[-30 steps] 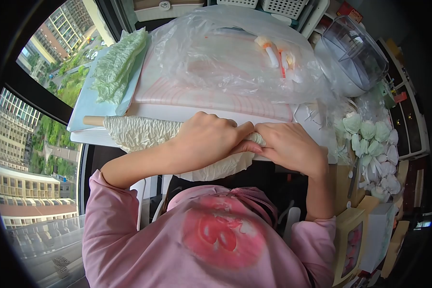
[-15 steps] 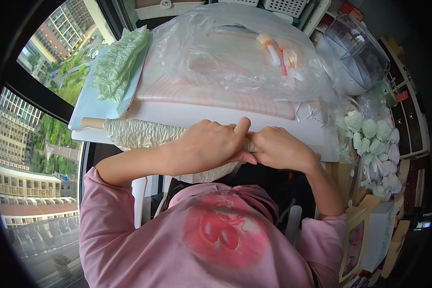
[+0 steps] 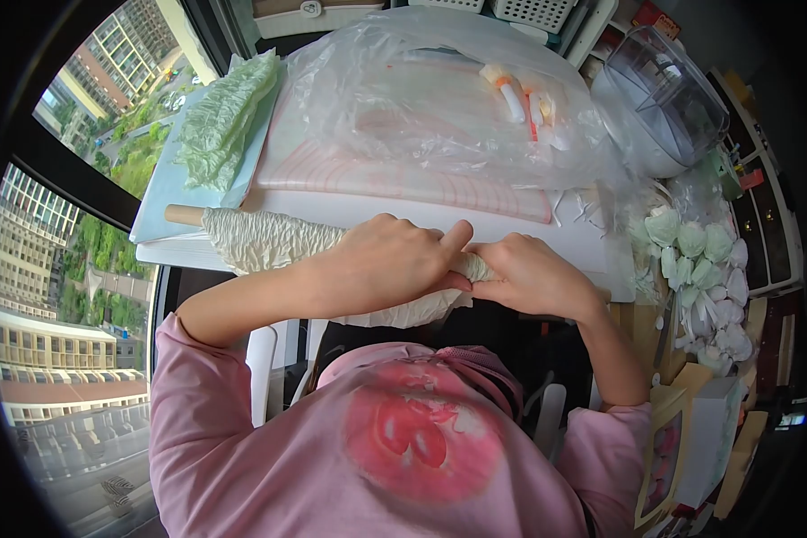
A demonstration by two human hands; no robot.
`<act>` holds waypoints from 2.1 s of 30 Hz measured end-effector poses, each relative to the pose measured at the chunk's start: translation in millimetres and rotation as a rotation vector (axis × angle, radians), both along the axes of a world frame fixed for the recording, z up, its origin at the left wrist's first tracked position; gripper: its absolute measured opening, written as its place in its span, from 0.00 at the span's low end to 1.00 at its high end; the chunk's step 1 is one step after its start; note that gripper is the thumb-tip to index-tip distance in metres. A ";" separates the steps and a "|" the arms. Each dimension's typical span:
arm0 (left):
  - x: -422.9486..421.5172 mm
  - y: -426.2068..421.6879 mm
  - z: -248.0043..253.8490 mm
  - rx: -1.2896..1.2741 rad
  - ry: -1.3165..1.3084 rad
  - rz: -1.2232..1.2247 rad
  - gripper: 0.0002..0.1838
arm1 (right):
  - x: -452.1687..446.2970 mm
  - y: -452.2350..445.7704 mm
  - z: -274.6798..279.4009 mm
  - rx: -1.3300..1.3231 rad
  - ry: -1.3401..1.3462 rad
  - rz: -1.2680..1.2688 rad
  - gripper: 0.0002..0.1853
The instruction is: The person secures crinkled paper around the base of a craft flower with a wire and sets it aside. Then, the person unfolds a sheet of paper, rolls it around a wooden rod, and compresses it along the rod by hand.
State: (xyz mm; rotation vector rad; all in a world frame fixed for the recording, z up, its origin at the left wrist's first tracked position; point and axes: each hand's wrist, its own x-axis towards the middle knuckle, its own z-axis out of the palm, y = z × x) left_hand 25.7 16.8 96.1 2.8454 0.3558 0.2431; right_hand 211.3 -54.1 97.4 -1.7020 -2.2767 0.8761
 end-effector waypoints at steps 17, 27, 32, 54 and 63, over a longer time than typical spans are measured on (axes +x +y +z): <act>2.3 7.9 -21.0 0.027 -0.149 -0.094 0.17 | 5.7 -4.2 -9.7 0.025 0.010 -0.036 0.14; 4.9 -3.0 -6.4 -0.046 -0.097 -0.011 0.15 | 3.1 -2.4 -5.7 0.002 -0.054 -0.044 0.17; -6.2 1.5 -1.3 0.092 -0.164 -0.022 0.15 | 5.7 -2.6 -4.3 0.005 0.049 -0.033 0.16; -3.6 -3.1 -10.5 0.020 -0.172 0.070 0.12 | -2.0 -2.1 -8.2 0.009 0.006 -0.090 0.17; -22.8 4.1 7.5 0.216 -0.091 0.035 0.19 | 1.1 -2.3 -9.9 -0.002 0.101 -0.106 0.17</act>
